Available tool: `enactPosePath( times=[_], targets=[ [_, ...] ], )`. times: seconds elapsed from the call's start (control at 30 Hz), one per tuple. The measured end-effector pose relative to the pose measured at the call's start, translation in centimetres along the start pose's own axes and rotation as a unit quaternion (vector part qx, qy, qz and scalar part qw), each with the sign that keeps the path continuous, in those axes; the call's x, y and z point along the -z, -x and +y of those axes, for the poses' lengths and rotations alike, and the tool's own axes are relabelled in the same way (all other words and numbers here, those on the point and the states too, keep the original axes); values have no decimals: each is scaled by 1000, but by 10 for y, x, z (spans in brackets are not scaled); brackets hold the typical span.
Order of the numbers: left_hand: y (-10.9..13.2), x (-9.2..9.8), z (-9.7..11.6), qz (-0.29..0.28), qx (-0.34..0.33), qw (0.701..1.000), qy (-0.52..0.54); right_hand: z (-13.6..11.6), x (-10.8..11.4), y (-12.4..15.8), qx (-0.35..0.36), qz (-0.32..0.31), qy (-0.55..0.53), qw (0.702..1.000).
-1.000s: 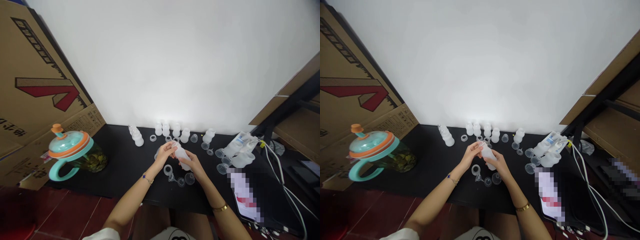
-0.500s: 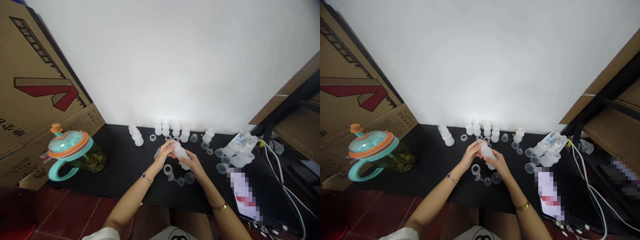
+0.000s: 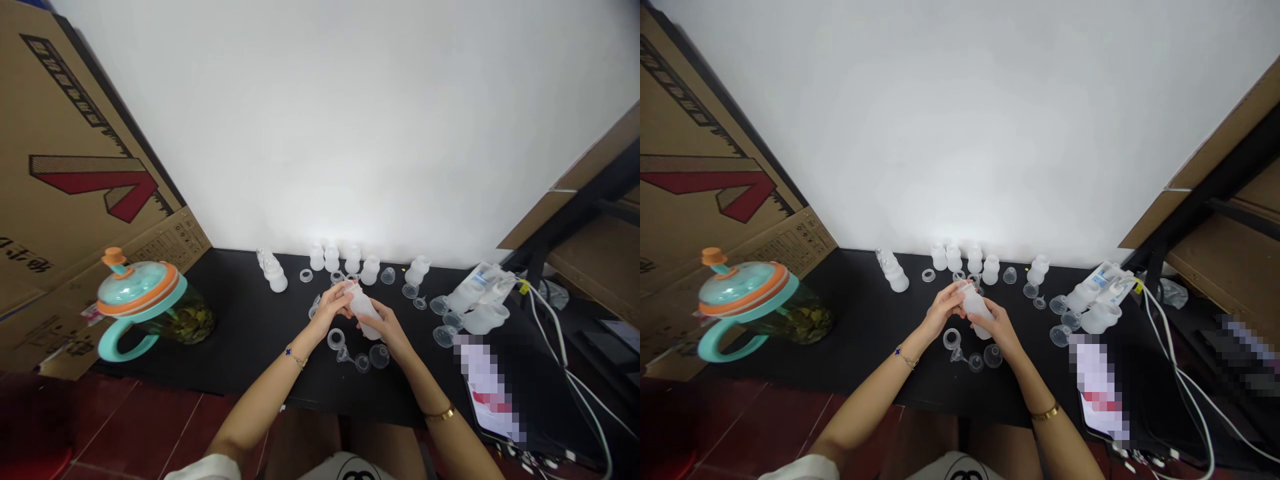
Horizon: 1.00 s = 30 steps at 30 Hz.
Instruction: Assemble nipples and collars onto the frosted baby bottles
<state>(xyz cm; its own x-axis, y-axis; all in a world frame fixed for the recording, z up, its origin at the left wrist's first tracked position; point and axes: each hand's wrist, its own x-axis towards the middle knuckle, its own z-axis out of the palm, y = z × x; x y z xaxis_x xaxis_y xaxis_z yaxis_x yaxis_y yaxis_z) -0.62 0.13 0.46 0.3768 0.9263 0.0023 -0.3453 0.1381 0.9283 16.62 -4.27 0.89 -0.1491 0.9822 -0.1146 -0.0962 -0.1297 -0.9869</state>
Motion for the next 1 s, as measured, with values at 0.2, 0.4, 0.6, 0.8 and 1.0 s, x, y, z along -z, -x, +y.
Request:
enactPosePath(
  times=[0.2,0.4,0.6,0.8,1.0],
  targets=[
    [-1,0,0,18,-3,1000,-13,-1,-1,1,-3,-1,1,1000],
    [0,1,2,9,-4,1000,-22,1,1,1,5,-8,5,1000],
    [2,-1,5,24,-20,999,-22,3,1,0,15,-11,9,1000],
    [0,-1,4,30,-21,999,0,0,0,2,13,-16,-3,1000],
    [0,0,2,24,-26,999,10,1,-2,2,11,-9,-38,999]
  ],
)
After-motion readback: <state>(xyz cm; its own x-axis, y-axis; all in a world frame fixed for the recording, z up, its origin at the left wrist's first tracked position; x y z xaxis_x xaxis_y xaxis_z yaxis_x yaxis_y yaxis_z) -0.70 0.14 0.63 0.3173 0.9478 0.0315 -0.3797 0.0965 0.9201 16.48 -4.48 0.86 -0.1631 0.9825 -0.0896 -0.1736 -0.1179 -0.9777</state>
